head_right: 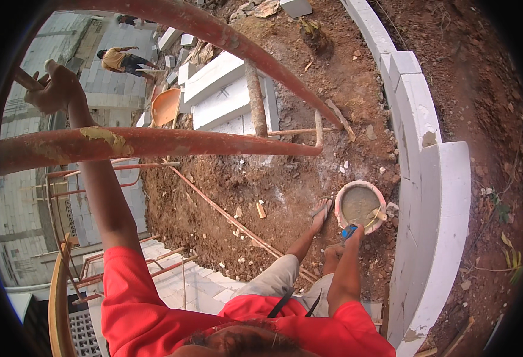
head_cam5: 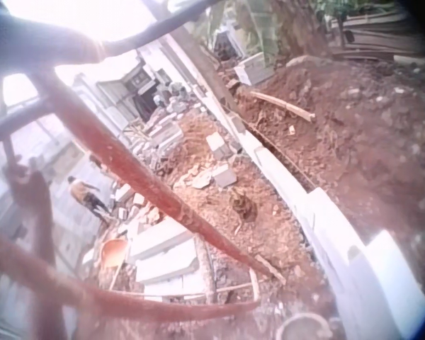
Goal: The person applies mortar to a white tile using a trowel, places it on a low wall, and taps it into position. The person measures the wall with a tape measure and continues laying tiles along the curved wall.
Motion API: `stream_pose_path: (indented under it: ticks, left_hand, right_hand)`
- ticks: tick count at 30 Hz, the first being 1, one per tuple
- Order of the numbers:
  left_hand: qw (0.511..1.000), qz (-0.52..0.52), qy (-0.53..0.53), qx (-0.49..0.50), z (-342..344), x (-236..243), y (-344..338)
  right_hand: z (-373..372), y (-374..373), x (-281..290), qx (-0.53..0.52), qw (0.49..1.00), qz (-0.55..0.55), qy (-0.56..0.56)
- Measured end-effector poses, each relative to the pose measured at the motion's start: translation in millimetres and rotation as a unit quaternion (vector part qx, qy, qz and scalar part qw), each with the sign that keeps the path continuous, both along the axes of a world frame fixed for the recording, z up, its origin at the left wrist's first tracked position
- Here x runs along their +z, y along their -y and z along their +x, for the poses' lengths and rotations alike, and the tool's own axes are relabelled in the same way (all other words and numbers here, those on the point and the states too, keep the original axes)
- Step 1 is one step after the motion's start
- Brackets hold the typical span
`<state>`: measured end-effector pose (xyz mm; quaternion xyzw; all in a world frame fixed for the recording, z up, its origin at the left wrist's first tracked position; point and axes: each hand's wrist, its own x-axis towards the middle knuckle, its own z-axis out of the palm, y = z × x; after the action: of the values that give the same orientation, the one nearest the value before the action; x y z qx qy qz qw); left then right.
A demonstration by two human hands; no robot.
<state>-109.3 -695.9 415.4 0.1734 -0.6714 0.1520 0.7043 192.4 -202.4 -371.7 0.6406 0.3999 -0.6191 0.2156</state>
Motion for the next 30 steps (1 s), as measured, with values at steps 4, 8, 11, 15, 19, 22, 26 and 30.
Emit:
stream_pose_path:
  ticks: [4,8,11,15,19,22,26,30]
  left_hand:
    - [1.0,0.001,-0.006,-0.01,-3.9,1.1,-2.8]
    - [0.999,0.008,-0.004,-0.045,-20.6,3.2,-17.4]
    - [0.998,0.024,0.018,0.054,-9.3,6.2,23.5]
    - [0.997,0.01,0.032,0.063,3.6,5.1,43.3]
    - [0.997,0.015,0.048,0.055,-6.2,4.2,36.1]
    - [0.997,0.002,0.07,-0.027,-5.7,-1.7,22.0]
    - [0.995,0.026,0.065,-0.067,0.3,-8.5,16.6]
    - [0.984,0.072,0.059,-0.155,-0.7,-14.2,11.8]
  right_hand:
    - [-10.0,6.2,-3.3,0.009,0.999,0.045,0.022]
    - [-8.4,2.4,-3.9,-0.125,0.988,-0.071,-0.06]
    - [-22.8,9.1,3.7,-0.107,0.994,-0.015,-0.029]
    - [-53.3,18.1,49.9,-0.06,0.998,0.031,0.001]
    - [-55.0,11.3,89.8,-0.12,0.992,-0.01,-0.032]
    - [-47.2,1.4,126.6,-0.127,0.99,-0.021,-0.056]
    - [-67.0,-3.2,208.6,-0.164,0.982,-0.033,-0.085]
    - [-70.4,-5.1,267.5,-0.183,0.977,-0.035,-0.103]
